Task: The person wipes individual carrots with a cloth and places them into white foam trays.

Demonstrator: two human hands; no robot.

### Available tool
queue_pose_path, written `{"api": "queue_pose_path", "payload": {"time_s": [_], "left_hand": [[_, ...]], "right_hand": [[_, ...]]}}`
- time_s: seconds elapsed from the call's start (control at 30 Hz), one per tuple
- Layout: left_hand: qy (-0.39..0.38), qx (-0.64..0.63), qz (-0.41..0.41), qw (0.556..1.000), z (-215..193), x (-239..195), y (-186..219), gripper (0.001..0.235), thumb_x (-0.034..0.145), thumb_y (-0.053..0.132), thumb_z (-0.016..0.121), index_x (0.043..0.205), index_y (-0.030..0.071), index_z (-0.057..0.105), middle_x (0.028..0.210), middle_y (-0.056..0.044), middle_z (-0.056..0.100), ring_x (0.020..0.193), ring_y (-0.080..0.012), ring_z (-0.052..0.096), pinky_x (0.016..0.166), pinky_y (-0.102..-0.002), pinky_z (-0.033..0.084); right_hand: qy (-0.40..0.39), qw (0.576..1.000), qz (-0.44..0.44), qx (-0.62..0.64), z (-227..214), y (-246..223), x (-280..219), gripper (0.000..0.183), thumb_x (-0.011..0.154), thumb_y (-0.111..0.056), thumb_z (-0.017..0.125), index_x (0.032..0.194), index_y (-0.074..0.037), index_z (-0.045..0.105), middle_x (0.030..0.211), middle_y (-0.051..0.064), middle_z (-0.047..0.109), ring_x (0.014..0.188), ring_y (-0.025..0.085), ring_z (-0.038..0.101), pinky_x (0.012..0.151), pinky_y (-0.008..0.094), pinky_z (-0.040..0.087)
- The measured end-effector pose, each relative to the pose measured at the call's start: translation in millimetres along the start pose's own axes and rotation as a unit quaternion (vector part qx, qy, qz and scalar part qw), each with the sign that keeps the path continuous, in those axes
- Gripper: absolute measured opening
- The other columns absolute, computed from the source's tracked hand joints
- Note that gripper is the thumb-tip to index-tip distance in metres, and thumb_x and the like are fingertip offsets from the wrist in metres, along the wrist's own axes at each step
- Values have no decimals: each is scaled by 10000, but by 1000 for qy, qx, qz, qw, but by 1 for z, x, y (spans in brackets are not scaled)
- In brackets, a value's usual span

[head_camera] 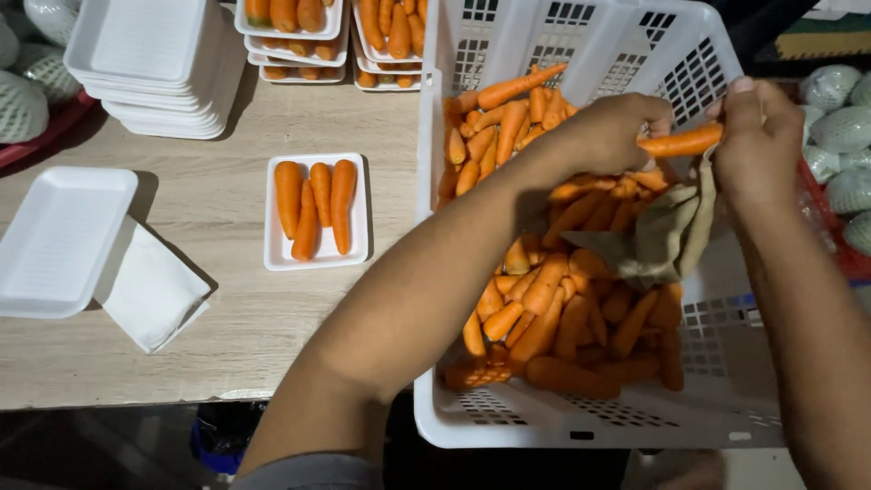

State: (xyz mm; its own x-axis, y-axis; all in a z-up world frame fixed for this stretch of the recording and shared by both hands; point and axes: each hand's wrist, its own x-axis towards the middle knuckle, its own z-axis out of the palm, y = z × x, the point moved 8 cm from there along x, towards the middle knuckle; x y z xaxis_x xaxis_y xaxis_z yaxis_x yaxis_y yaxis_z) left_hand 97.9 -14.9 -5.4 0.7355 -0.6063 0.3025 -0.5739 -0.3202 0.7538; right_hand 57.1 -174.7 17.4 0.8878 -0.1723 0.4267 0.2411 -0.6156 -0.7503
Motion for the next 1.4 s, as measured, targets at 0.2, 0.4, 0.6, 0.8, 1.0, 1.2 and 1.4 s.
{"api": "queue_pose_path", "payload": {"time_s": [0.2, 0.4, 0.6, 0.8, 1.0, 1.2, 1.4], "left_hand": [[-97, -208, -131, 964, -30, -38, 33, 124, 896, 108, 806, 999, 99, 739, 705, -19, 745, 549, -62, 621, 486, -199, 470], [28, -314, -165, 934, -61, -40, 19, 259, 856, 247, 755, 1043, 70, 777, 747, -48, 724, 610, -74, 635, 527, -189, 515], [-10, -351, -185, 918, -53, -37, 12, 329, 968, 45, 634, 1298, 52, 636, 652, -61, 645, 499, -95, 557, 452, -201, 483], [-6, -277, -35, 960, -52, -25, 21, 492, 871, -165, 561, 1197, 164, 729, 650, -61, 755, 611, -129, 728, 632, -257, 546], [-31, -361, 17, 932, -38, -17, 20, 485, 960, -171, 614, 1378, 74, 629, 661, -130, 750, 548, -181, 736, 501, -237, 458], [-21, -234, -186, 954, -55, -50, 42, 498, 701, 508, 705, 541, 49, 597, 493, -83, 630, 402, -129, 536, 441, -251, 463], [-31, -200, -309, 929, -64, -74, 66, 732, 608, 703, 366, 714, 42, 663, 526, -6, 479, 443, -98, 400, 470, -240, 353]], "right_hand": [[-41, 971, 173, 160, 13, -11, -9, 349, 1216, -357, 453, 961, -139, 549, 749, 26, 507, 476, 126, 439, 377, 278, 440], [-72, 948, 260, 171, 30, -68, -48, 313, 1159, -448, 425, 1123, -181, 583, 835, 47, 668, 565, 115, 587, 475, 258, 529], [-156, 910, 206, 325, 53, -67, -48, 464, 1072, -511, 449, 1155, -102, 652, 904, 77, 755, 567, 149, 665, 515, 242, 571], [-153, 892, 256, 340, 52, -50, -44, 578, 987, -619, 529, 1069, -79, 717, 864, 93, 758, 538, 150, 643, 490, 230, 532], [-119, 917, 265, 275, 50, -59, -50, 543, 1052, -639, 396, 914, -152, 595, 692, 46, 578, 444, 148, 423, 413, 296, 286], [-85, 993, -20, 83, 44, -74, -43, 376, 1192, -435, 257, 1108, -93, 389, 728, 144, 586, 467, 192, 487, 414, 318, 391], [-23, 985, -166, -35, 32, -73, -42, 369, 1255, -327, 305, 1033, -51, 407, 885, 73, 441, 821, 207, 425, 734, 438, 342]]}}
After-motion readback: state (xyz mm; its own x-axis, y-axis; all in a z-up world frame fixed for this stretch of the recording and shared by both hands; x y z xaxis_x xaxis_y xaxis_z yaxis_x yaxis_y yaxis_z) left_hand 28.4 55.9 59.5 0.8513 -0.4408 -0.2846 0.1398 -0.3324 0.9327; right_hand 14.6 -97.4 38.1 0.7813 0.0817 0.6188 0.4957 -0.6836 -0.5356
